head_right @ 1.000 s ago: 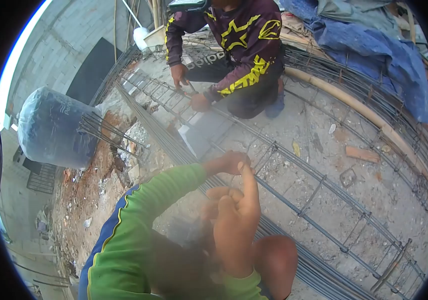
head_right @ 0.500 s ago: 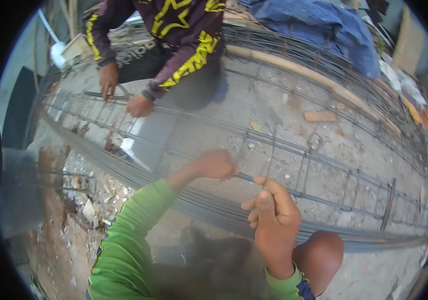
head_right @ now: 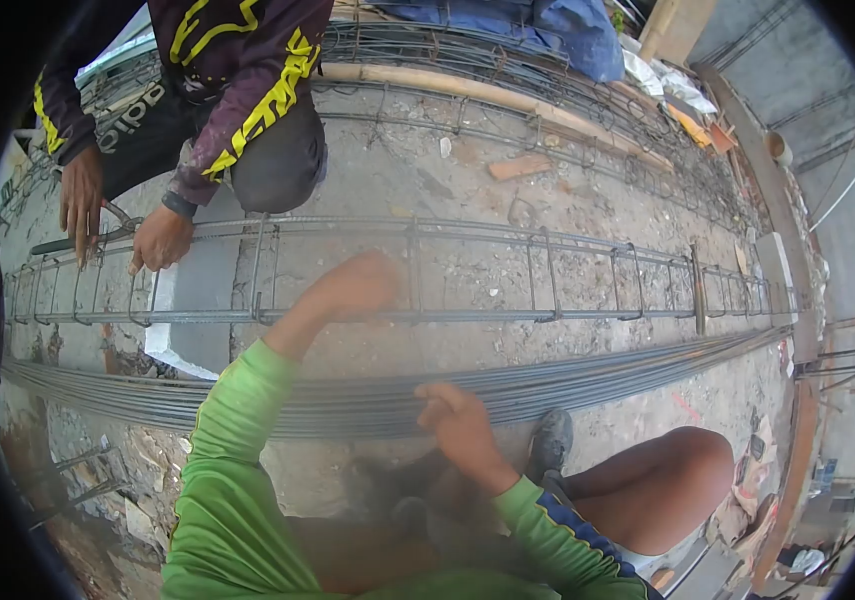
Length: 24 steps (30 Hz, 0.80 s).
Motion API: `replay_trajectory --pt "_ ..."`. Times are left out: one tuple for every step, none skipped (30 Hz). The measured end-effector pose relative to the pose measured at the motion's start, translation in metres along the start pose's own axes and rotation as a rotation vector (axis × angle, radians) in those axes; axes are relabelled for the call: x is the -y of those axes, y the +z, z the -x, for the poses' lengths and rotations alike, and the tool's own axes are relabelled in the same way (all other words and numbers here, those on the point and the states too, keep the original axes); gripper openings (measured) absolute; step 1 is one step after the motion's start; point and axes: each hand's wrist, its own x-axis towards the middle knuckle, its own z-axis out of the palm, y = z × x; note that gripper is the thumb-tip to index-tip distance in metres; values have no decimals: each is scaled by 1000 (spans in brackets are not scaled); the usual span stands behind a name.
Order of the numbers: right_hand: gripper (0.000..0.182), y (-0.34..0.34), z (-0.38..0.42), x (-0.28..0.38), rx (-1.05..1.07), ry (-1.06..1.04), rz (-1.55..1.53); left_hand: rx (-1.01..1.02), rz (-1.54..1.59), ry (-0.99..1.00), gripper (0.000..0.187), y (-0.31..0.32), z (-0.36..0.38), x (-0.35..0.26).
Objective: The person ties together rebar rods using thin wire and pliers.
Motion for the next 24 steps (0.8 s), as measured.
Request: replay_trajectory --pt "24 4 -9 1 -4 0 -6 5 -5 1 14 0 1 -1" --pt "24 7 -18 0 -24 -50 -59 -39 -11 29 14 1 3 -2" --pt "24 10 -25 0 -44 -96 -114 -81 -15 55 15 3 5 -3" --pt "24 13 -28 3 -47 -91 -125 -70 -20 51 15 1 11 -15" --pt "23 16 -30 8 -66 -91 -148 -64 117 -57 16 -4 19 -36" --pt "23 20 -29 10 -87 -94 -171 -59 251 -163 18 -6 23 -48" --pt "23 25 -30 5 -94 -94 -180 -52 244 -162 18 -5 23 -47" --pt "23 31 -34 -3 -127 -107 -196 -90 272 -80 16 -4 23 -46" --pt "22 34 -37 -8 -158 -124 -211 -132 299 3 15 -3 23 -45" --pt "22 35 -39 -8 -157 -132 -211 -138 294 6 15 -2 24 -47" --pt "22 35 -43 -6 -159 -151 -216 -190 317 6 15 -1 24 -48" --pt "22 34 -44 -7 -160 -166 -222 -240 343 1 15 1 25 -49" --pt "22 32 -43 -5 -154 -164 -230 -241 338 -7 15 5 27 -49" --pt "22 28 -43 0 -150 -159 -192 -279 424 -46 15 7 28 -51" --pt "22 25 -43 4 -148 -157 -157 -319 506 -82 15 8 28 -54" --pt "22 23 -42 1 -149 -166 -170 -319 491 -82 15 10 30 -58" --pt "23 21 -41 -3 -170 -227 -117 -364 382 -72 15 12 32 -63" --pt "23 20 -40 -4 -189 -290 -60 -414 277 -60 14 15 35 -66" --pt "23 19 -38 3 -184 -303 -61 -426 269 -57 14 17 35 -68" --pt "24 16 -33 12 -165 -232 -67 -451 244 -61 15 20 33 -67" --pt "24 15 -31 18 -144 -163 -69 -480 220 -65 15 22 32 -68" --pt "24 15 -32 19 -133 -181 -66 -503 181 -73 16 23 31 -69" --pt "23 17 -33 19 -150 -181 -70 -520 173 -72 16 24 30 -70" --pt "22 17 -33 19 -171 -177 -80 -526 145 -72 15 25 30 -71"
